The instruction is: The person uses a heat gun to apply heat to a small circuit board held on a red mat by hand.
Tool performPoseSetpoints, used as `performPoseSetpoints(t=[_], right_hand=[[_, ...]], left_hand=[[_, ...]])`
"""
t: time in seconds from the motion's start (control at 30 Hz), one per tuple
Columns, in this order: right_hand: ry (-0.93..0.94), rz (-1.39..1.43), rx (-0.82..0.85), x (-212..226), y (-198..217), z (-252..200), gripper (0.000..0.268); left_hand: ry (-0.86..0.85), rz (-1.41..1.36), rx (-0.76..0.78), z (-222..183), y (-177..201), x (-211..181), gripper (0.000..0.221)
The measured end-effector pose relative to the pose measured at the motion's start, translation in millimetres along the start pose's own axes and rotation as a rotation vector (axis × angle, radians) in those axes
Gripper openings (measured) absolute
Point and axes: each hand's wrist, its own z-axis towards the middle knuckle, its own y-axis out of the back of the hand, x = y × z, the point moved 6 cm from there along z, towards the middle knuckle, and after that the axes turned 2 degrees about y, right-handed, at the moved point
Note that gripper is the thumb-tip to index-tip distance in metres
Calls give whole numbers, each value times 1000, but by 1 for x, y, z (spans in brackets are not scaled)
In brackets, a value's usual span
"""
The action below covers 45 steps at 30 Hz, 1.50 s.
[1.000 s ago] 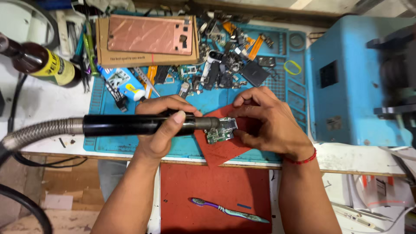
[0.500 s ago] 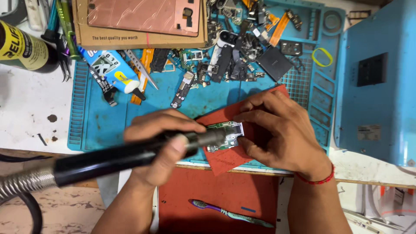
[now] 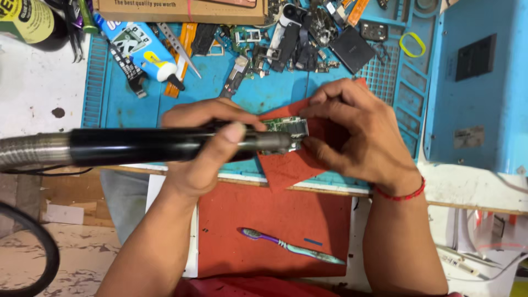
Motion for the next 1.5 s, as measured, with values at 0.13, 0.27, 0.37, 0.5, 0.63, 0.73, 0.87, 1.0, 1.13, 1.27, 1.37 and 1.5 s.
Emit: performPoseSetpoints(t=[0.13,0.27,0.37,0.5,0.63,0.73,0.87,1.0,1.13,1.27,1.37,1.5], right_hand=[[29,11,-4,0,-2,-4,39],[30,12,1,-2,-3,-7,39],[71,-5,-16,1,-2,-7,38],[11,36,-40,0,-2,-7,37],[-27,52,-39,1,1,-5,35],[-29,44,-32,1,-1,-5,35],[-27,60,-26,4,0,-3,35],[-17,38,-26,5,0,-1,37],[-35,41,-17,4,-1,0,38],[-48,41,-13,6,1,-1,39],[-57,60,-19,4,2,-1,38],[-8,41,-21,2,0,-2,35]], left_hand=[[-140,84,20,-4,1,-7,31],[-123,35,62,-5,2,-6,31],[-105,-39,-117,-5,7,0,30],[-86,128,-12,-5,1,0,29],[-169,85,-32,-4,-4,-9,31],[-161,49,-12,-3,1,-9,31],[-152,33,-53,-1,2,-3,30],[-237,113,114,-4,-6,-7,29],[-182,61,-56,-2,-1,-3,29],[-169,163,-44,-3,-4,-6,29],[-165,135,-15,-1,-3,-9,29],[-227,131,-24,-7,-5,-7,27]])
